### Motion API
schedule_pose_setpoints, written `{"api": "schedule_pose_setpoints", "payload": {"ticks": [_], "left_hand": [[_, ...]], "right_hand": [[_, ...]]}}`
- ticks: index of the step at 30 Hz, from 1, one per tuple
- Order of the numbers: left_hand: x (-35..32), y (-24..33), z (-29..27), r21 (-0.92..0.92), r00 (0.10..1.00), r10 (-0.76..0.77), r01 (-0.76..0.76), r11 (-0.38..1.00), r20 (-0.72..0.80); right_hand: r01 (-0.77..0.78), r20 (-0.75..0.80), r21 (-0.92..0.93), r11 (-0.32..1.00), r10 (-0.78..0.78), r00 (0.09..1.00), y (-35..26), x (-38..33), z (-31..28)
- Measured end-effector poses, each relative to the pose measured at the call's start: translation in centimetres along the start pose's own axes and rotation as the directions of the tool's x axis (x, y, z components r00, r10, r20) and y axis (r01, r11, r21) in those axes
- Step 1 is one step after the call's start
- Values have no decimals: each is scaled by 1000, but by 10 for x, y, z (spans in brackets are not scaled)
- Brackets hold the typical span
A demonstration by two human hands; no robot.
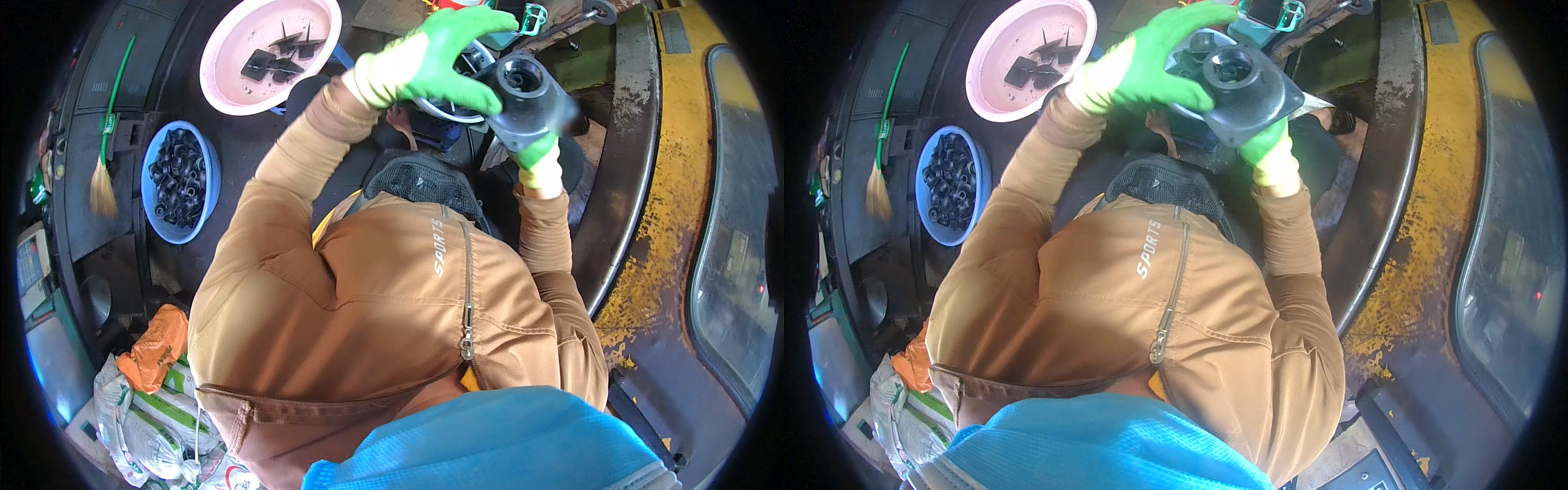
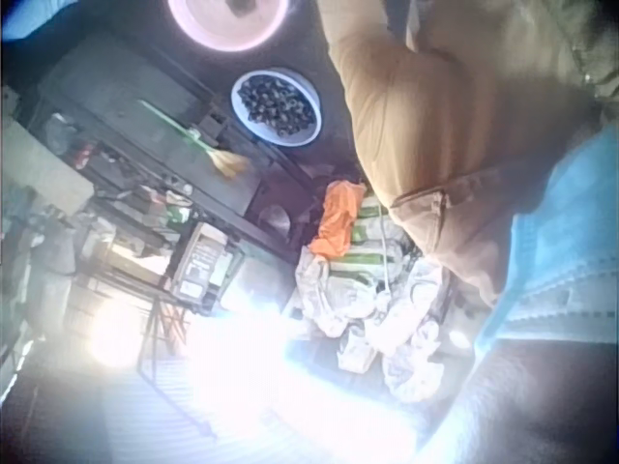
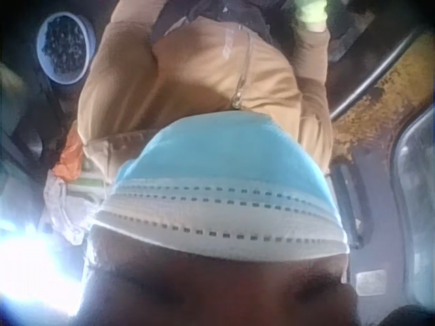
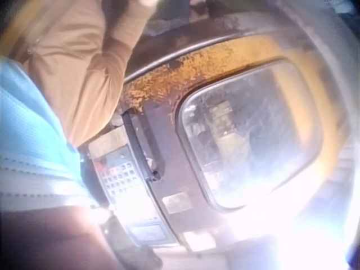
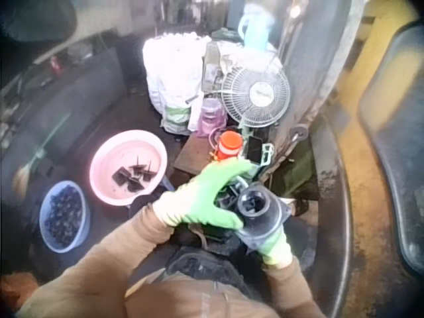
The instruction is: The person repeatedly picks up black molded plastic parts from a white bucket, wipes them with a cloth, and places them into a pink basin. The person also briefly operates a machine lever and retrieves a part from the machine area.
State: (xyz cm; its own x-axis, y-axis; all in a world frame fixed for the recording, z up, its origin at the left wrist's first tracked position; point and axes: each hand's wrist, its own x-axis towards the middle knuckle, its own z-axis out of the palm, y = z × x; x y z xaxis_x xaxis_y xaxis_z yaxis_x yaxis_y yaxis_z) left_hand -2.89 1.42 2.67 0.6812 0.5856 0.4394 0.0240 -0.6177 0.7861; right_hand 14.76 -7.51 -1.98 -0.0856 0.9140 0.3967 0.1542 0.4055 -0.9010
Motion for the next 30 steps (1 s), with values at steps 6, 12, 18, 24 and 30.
{"api": "schedule_pose_setpoints", "payload": {"ticks": [6, 12, 18, 24, 30], "left_hand": [[-18, 5, 55, -268, 923, -26, -84, 960, -383], [-19, 13, 47, -259, 940, 58, -152, 954, -336], [-20, 28, 56, -265, 890, -39, -93, 960, -455], [-19, 31, 64, -196, 872, -19, -89, 977, -490], [-24, 25, 48, -276, 941, -35, -63, 959, -337]], "right_hand": [[89, -271, -214, 973, -147, 951, 19, -2, 28], [39, -136, -293, 955, -82, 987, 20, -8, 17], [45, -36, -74, 996, -48, 998, 2, -8, 22], [66, -157, -62, 996, -75, 985, -11, -10, 24], [56, -23, -189, 980, -62, 998, -21, -4, 11]]}}
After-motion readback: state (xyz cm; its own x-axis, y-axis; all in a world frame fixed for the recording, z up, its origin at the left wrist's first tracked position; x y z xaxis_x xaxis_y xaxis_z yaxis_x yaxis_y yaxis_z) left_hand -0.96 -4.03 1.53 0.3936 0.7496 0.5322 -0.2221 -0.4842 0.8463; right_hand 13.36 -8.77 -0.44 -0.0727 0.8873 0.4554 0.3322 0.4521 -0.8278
